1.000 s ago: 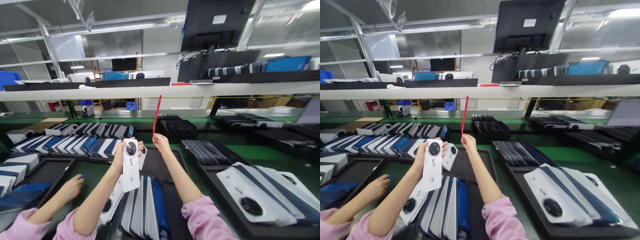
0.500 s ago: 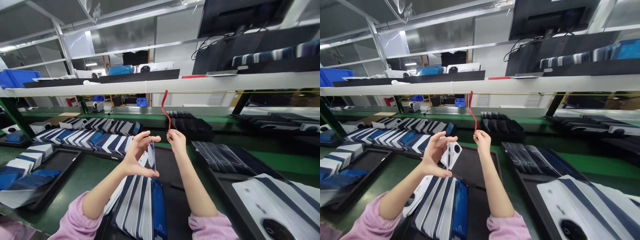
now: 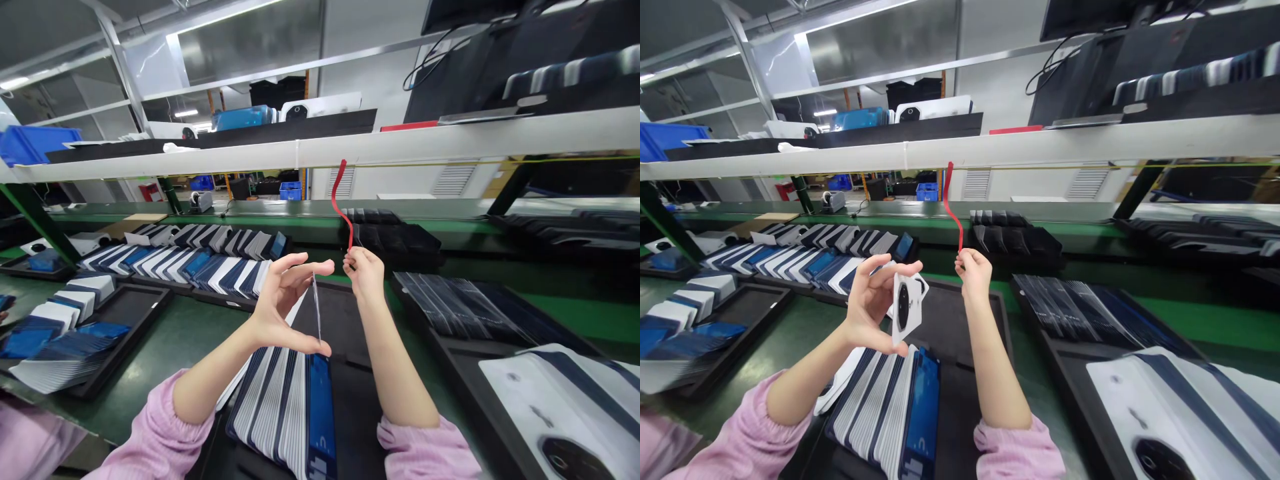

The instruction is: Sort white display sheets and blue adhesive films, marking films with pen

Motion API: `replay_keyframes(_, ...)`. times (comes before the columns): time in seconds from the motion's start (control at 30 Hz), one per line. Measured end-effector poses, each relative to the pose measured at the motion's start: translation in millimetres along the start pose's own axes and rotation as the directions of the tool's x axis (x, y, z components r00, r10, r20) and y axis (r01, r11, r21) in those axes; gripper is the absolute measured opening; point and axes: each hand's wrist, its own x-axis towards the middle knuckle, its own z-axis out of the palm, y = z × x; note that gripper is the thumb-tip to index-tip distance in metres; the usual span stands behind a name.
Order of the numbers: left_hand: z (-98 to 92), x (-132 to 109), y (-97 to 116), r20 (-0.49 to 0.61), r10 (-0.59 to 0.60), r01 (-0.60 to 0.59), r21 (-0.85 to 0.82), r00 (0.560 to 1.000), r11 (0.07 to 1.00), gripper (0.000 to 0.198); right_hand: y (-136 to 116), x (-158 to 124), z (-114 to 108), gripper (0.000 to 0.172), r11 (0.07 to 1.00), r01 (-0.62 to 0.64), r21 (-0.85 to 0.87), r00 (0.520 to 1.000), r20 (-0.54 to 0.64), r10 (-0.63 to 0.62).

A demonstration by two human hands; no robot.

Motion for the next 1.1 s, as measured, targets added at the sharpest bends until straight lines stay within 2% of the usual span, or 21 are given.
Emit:
replay_keyframes(0.07,2.2,0,4,-0.032,-0.059,0.059,-0.007,0.998,0.998,0.095,0,1,-1,0.017,1.000,-0.012,-0.004,1.000,0.008,0.012)
replay_keyframes(0.2,4.6,0,4,-0.062,-0.062,0.063,0.019,0.996,0.998,0.094,3,2,-1,0.014,0.998,-0.055,-0.008,0.998,0.027,0.055)
replay_keyframes(0.4,4.1,0,3,0.016,-0.002,-0.001,0.174,1.000,0.985,0.091,9,1,2,0.023,0.992,-0.103,-0.069,0.993,0.050,0.106)
replay_keyframes(0.47,1.6,5,3,0.058,-0.035,0.017,0.276,0.998,0.961,0.091,12,-1,4,0.027,0.988,-0.103,-0.117,0.992,0.067,0.111)
replay_keyframes(0.53,-2.4,12,2,0.089,-0.124,0.069,0.461,0.988,0.885,0.087,13,-4,6,0.026,0.981,-0.085,-0.172,0.991,0.083,0.100)
replay_keyframes(0.6,-6.6,23,-4,0.082,-0.253,0.138,0.657,0.964,0.741,0.081,13,-7,8,0.024,0.973,-0.038,-0.226,0.993,0.098,0.062)
replay_keyframes(0.7,-8.9,39,-18,-0.021,-0.379,0.209,0.861,0.925,0.463,0.072,9,-12,12,0.018,0.951,0.083,-0.298,0.992,0.114,-0.051)
replay_keyframes(0.77,-5.6,50,-29,-0.088,-0.368,0.214,0.924,0.926,0.316,0.063,3,-17,12,0.014,0.923,0.177,-0.341,0.982,0.120,-0.144)
replay_keyframes(0.87,5.2,65,-41,-0.113,-0.290,0.190,0.948,0.950,0.254,0.047,-8,-23,11,0.010,0.867,0.300,-0.399,0.954,0.128,-0.271)
replay_keyframes(1.0,20.4,84,-51,-0.084,-0.162,0.115,0.975,0.983,0.191,0.025,-21,-29,8,0.007,0.793,0.414,-0.447,0.909,0.156,-0.387)
replay_keyframes(1.1,26.0,93,-55,-0.060,-0.159,0.091,0.977,0.986,0.195,0.017,-27,-29,4,0.007,0.757,0.460,-0.464,0.885,0.165,-0.436)
